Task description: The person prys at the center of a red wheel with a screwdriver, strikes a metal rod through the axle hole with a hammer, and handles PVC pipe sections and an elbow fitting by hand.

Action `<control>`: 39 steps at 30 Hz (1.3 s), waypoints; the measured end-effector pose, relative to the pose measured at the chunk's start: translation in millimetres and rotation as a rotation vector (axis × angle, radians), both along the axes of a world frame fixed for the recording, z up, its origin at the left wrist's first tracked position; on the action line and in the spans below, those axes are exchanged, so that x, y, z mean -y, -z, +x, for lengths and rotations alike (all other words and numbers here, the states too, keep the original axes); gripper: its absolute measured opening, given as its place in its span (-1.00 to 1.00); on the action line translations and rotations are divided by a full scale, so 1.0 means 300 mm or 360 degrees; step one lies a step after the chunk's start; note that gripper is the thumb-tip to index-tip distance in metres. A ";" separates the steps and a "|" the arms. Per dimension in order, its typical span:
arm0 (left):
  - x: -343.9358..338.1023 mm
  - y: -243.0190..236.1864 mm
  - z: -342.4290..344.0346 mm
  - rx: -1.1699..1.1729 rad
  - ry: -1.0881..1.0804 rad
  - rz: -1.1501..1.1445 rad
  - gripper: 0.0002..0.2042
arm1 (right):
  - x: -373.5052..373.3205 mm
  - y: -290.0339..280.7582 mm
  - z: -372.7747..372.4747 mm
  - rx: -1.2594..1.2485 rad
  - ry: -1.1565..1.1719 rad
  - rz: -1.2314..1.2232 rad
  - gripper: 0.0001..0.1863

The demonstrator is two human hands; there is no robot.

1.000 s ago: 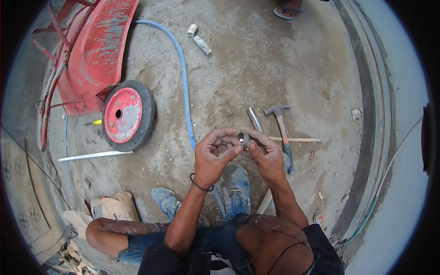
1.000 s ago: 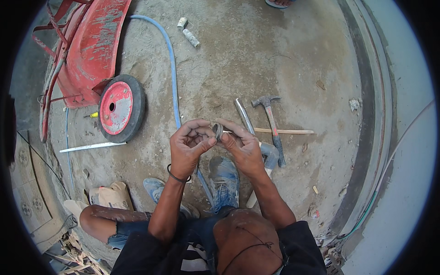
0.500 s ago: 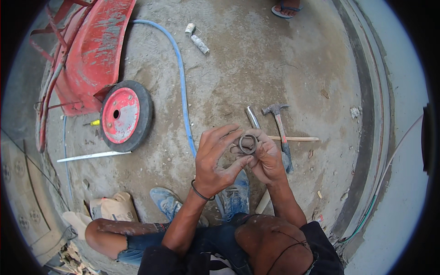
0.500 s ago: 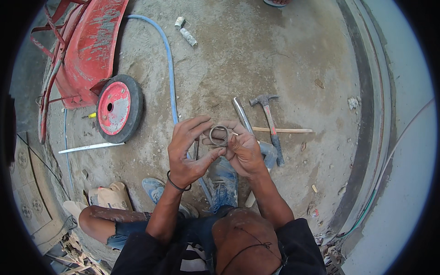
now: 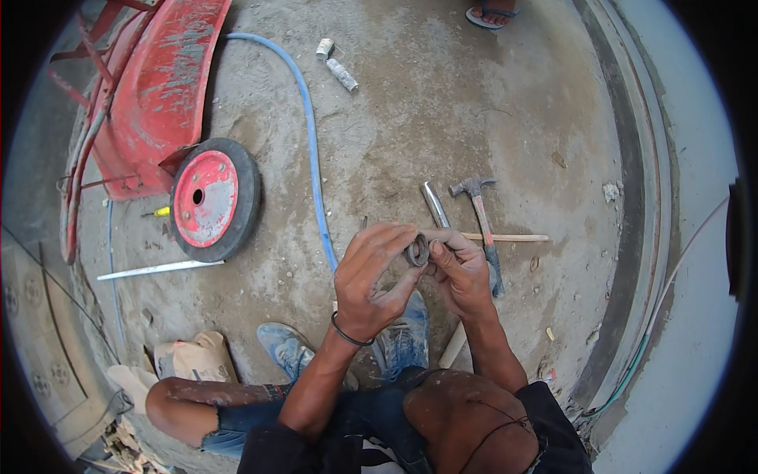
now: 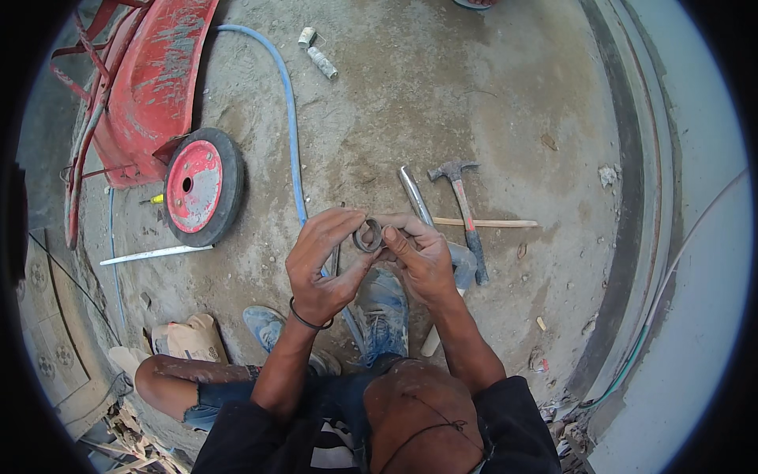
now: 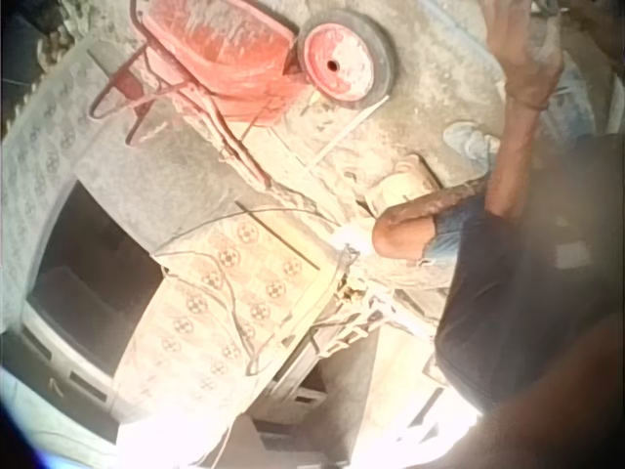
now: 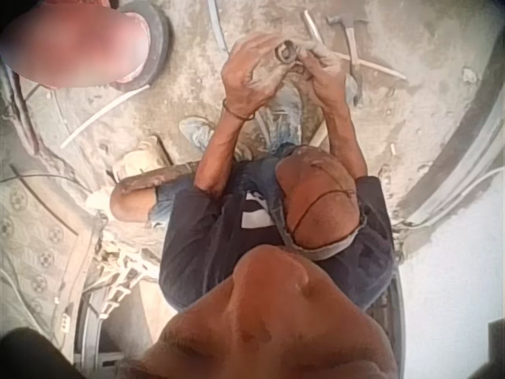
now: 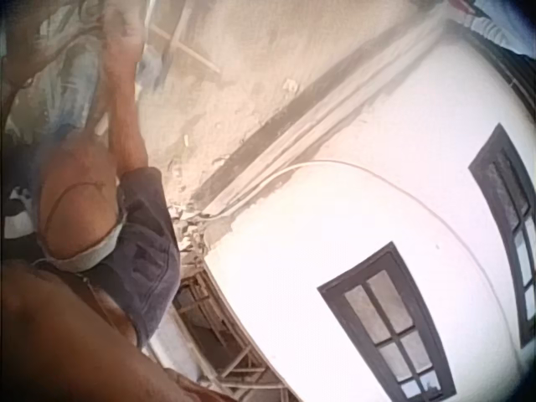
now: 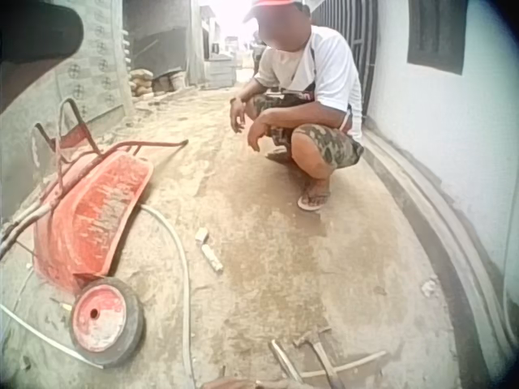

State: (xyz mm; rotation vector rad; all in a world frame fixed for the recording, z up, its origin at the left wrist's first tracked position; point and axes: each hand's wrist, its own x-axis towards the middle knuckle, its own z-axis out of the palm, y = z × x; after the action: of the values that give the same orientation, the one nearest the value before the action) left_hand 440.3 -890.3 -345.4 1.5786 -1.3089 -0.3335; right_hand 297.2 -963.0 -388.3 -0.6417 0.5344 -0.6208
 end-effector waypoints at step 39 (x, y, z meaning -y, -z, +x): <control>0.013 0.229 0.070 0.0042 -0.0062 0.0129 -0.57 | 0.112 0.131 -0.018 -0.1587 -0.0114 -0.1359 -0.64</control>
State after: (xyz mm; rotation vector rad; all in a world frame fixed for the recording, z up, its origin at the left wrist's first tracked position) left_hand 461.4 -894.3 -414.1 1.6791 -1.2969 -0.3462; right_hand 291.9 -996.7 -427.7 -1.8071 1.1738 -0.4069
